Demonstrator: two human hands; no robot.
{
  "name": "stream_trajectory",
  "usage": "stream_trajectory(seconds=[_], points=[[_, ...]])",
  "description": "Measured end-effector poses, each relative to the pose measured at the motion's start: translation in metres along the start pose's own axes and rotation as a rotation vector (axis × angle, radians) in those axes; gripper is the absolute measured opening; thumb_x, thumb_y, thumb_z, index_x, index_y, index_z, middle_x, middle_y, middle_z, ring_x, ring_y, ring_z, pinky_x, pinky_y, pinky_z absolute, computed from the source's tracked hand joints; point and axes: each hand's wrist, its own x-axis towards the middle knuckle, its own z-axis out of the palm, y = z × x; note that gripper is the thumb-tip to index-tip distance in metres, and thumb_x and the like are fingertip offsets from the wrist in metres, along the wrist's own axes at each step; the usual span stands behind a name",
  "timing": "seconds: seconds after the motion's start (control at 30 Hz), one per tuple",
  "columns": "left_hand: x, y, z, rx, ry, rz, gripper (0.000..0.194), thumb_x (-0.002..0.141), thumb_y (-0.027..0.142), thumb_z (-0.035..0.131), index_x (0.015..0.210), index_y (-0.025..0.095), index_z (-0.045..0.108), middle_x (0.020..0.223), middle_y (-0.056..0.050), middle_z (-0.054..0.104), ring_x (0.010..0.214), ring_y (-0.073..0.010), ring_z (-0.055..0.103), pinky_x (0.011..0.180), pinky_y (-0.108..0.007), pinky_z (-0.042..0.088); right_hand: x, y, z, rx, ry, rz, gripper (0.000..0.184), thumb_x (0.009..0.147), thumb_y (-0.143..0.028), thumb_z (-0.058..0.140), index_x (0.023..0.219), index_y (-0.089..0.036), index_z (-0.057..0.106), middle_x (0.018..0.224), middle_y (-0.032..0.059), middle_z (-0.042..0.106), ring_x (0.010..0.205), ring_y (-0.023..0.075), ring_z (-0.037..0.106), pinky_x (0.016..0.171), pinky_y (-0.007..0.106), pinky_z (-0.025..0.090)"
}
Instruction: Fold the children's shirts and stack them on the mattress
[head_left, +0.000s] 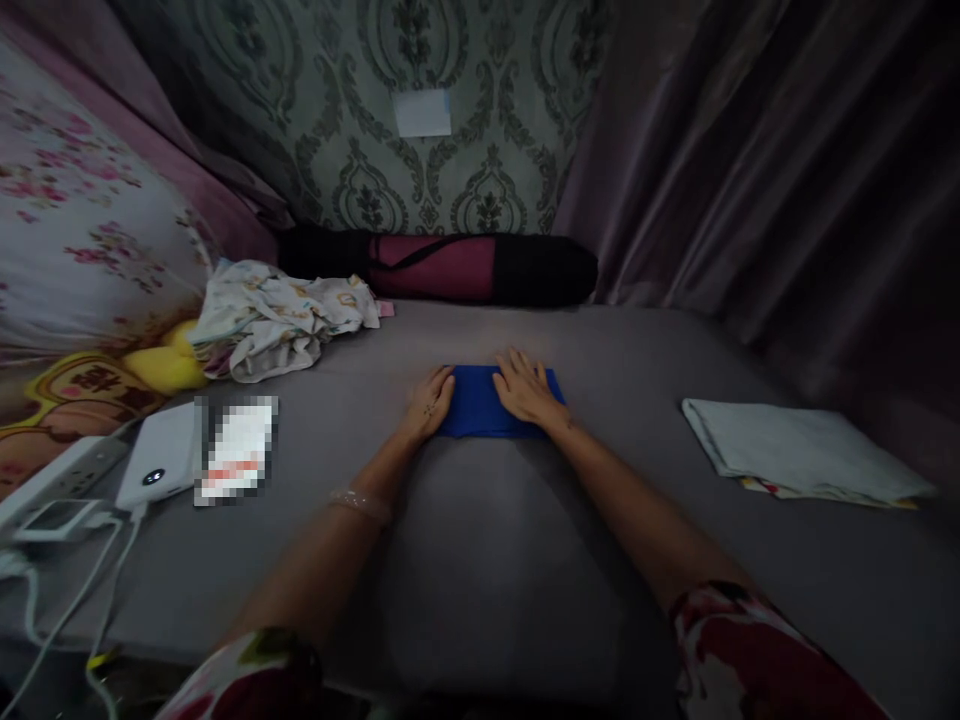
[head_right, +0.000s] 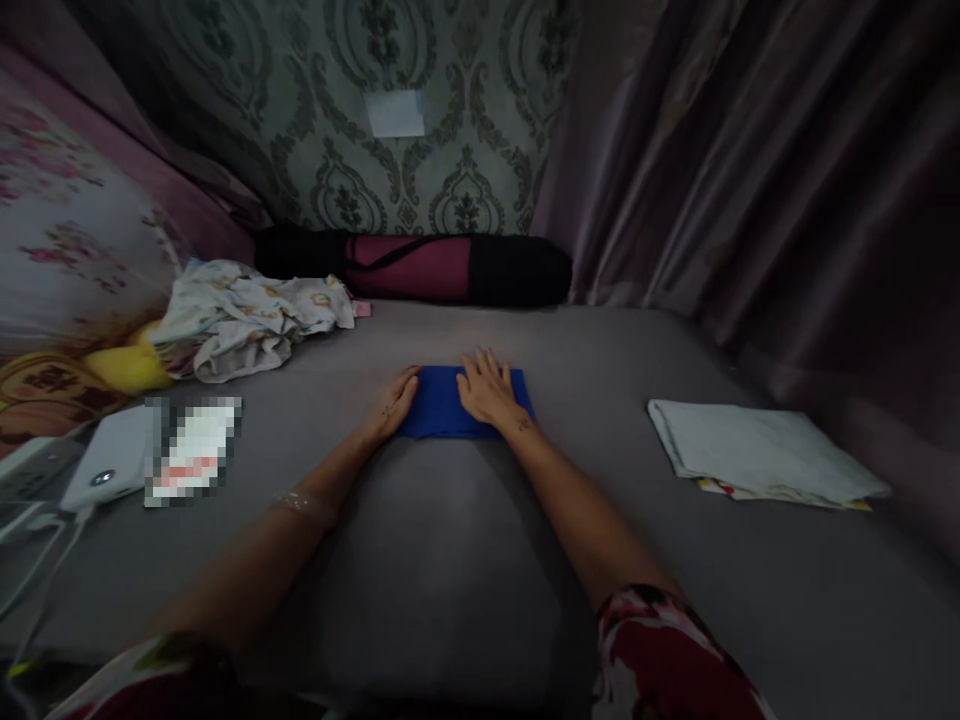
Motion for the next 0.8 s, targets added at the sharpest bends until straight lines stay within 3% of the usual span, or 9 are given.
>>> stream_trajectory(seconds=[0.13, 0.3, 0.43, 0.53, 0.63, 0.73, 0.8], points=[[-0.004, 0.008, -0.001, 0.129, -0.066, -0.018, 0.056, 0.096, 0.055, 0.029, 0.138, 0.024, 0.050, 0.148, -0.009, 0.044, 0.139, -0.0258, 0.036, 0.115, -0.045, 0.025, -0.019, 0.023, 0.005, -0.102, -0.052, -0.002, 0.056, 0.098, -0.047, 0.028, 0.149, -0.024, 0.034, 0.159, 0.0097, 0.021, 0.145, 0.0320, 0.014, 0.115, 0.057, 0.010], [-0.006, 0.010, -0.001, 0.233, -0.119, -0.015, 0.065, 0.090, 0.063, 0.040, 0.141, 0.023, 0.047, 0.151, -0.012, 0.038, 0.140, -0.0312, 0.031, 0.114, -0.049, 0.024, -0.022, 0.023, 0.016, -0.085, -0.068, 0.012, 0.057, 0.097, -0.050, 0.029, 0.149, -0.026, 0.035, 0.158, 0.0085, 0.024, 0.145, 0.0315, 0.018, 0.115, 0.057, 0.011], [-0.004, 0.005, 0.002, 0.250, -0.117, -0.007, 0.060, 0.092, 0.059, 0.038, 0.139, 0.023, 0.049, 0.151, -0.012, 0.038, 0.140, -0.0307, 0.032, 0.114, -0.048, 0.025, -0.022, 0.024, 0.016, -0.034, -0.066, 0.016, 0.057, 0.097, -0.050, 0.031, 0.148, -0.025, 0.037, 0.158, 0.0090, 0.024, 0.145, 0.0306, 0.017, 0.115, 0.057, 0.009], [-0.002, 0.003, 0.003, 0.245, -0.090, -0.043, 0.059, 0.095, 0.052, 0.035, 0.140, 0.016, 0.046, 0.148, -0.015, 0.040, 0.137, -0.0292, 0.037, 0.113, -0.045, 0.027, -0.019, 0.029, 0.014, 0.077, -0.068, 0.002, 0.057, 0.096, -0.049, 0.037, 0.146, -0.022, 0.040, 0.157, 0.0100, 0.027, 0.145, 0.0280, 0.019, 0.116, 0.055, 0.008], [0.001, 0.004, 0.001, 0.243, -0.057, -0.090, 0.062, 0.094, 0.048, 0.036, 0.139, 0.006, 0.043, 0.142, -0.020, 0.046, 0.131, -0.0285, 0.044, 0.111, -0.039, 0.032, -0.011, 0.043, 0.007, 0.291, -0.009, 0.081, 0.051, 0.097, -0.040, 0.037, 0.144, -0.020, 0.043, 0.151, 0.0090, 0.039, 0.138, 0.0208, 0.035, 0.115, 0.042, 0.023], [0.005, 0.007, -0.005, 0.296, -0.056, -0.193, 0.059, 0.090, 0.051, 0.042, 0.128, 0.007, 0.053, 0.133, -0.020, 0.055, 0.123, -0.0303, 0.051, 0.104, -0.039, 0.038, -0.008, 0.065, -0.007, 0.405, 0.079, 0.314, 0.046, 0.098, -0.030, 0.029, 0.136, -0.019, 0.052, 0.134, 0.0086, 0.058, 0.118, 0.0162, 0.056, 0.096, 0.027, 0.043], [0.008, 0.009, -0.010, 0.346, -0.056, -0.307, 0.059, 0.085, 0.057, 0.048, 0.118, 0.010, 0.061, 0.125, -0.021, 0.060, 0.118, -0.0344, 0.054, 0.098, -0.042, 0.042, -0.012, 0.082, -0.015, 0.369, 0.067, 0.467, 0.044, 0.097, -0.029, 0.028, 0.123, -0.017, 0.062, 0.118, 0.0096, 0.067, 0.106, 0.0180, 0.063, 0.085, 0.025, 0.047]])
